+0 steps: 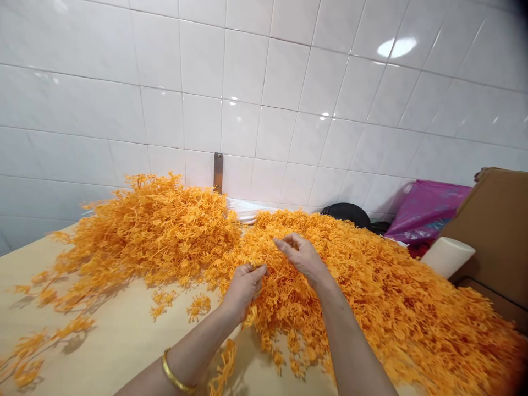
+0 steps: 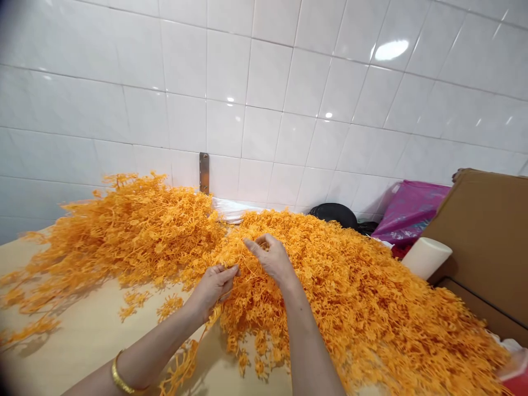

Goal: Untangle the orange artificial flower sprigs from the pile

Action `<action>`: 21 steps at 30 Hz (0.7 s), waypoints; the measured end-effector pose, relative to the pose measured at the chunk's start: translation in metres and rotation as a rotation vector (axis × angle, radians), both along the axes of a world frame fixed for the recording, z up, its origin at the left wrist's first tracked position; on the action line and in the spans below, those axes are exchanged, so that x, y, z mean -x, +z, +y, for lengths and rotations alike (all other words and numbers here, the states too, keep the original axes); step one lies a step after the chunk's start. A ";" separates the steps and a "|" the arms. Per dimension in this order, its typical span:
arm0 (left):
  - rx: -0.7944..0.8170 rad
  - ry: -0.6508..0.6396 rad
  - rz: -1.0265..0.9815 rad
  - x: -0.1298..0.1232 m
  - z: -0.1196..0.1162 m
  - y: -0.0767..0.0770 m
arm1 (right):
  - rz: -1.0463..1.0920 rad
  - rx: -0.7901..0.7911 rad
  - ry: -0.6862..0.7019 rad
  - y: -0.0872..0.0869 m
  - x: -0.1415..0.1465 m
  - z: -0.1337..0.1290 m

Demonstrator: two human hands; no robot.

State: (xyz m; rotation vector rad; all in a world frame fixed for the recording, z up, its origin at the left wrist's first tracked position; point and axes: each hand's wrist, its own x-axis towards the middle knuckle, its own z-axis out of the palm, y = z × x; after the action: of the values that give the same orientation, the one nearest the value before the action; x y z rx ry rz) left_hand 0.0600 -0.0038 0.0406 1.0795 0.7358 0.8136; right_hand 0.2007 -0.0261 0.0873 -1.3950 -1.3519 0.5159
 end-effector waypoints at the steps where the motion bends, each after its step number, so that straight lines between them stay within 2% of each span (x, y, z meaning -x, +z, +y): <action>1: -0.013 -0.005 -0.004 -0.001 0.000 -0.001 | -0.066 -0.013 0.006 -0.002 0.001 0.001; 4: -0.066 -0.041 -0.011 -0.001 0.000 -0.003 | -0.061 -0.040 0.013 -0.012 0.001 0.007; 8: -0.117 -0.097 0.010 0.001 0.000 -0.003 | 0.239 -0.051 0.023 -0.021 -0.004 0.015; 12: -0.111 -0.085 0.038 0.001 -0.002 -0.006 | 0.494 -0.120 -0.228 -0.019 -0.022 0.014; 14: -0.111 -0.060 0.060 -0.001 -0.003 -0.009 | 0.552 -0.164 -0.350 -0.015 -0.036 0.010; 16: -0.112 -0.040 0.075 -0.003 -0.004 -0.014 | 0.577 -0.175 -0.404 -0.011 -0.048 0.005; 18: -0.114 -0.028 0.067 -0.005 -0.004 -0.017 | 0.594 -0.162 -0.409 -0.009 -0.052 0.003; 21: -0.116 -0.022 0.058 -0.005 -0.004 -0.020 | 0.561 -0.114 -0.311 -0.008 -0.044 0.004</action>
State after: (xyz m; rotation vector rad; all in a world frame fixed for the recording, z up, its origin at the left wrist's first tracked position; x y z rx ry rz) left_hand 0.0651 -0.0076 0.0206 1.2179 0.7316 0.8173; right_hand 0.2449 -0.0219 0.0790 -1.2153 -0.6893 0.5571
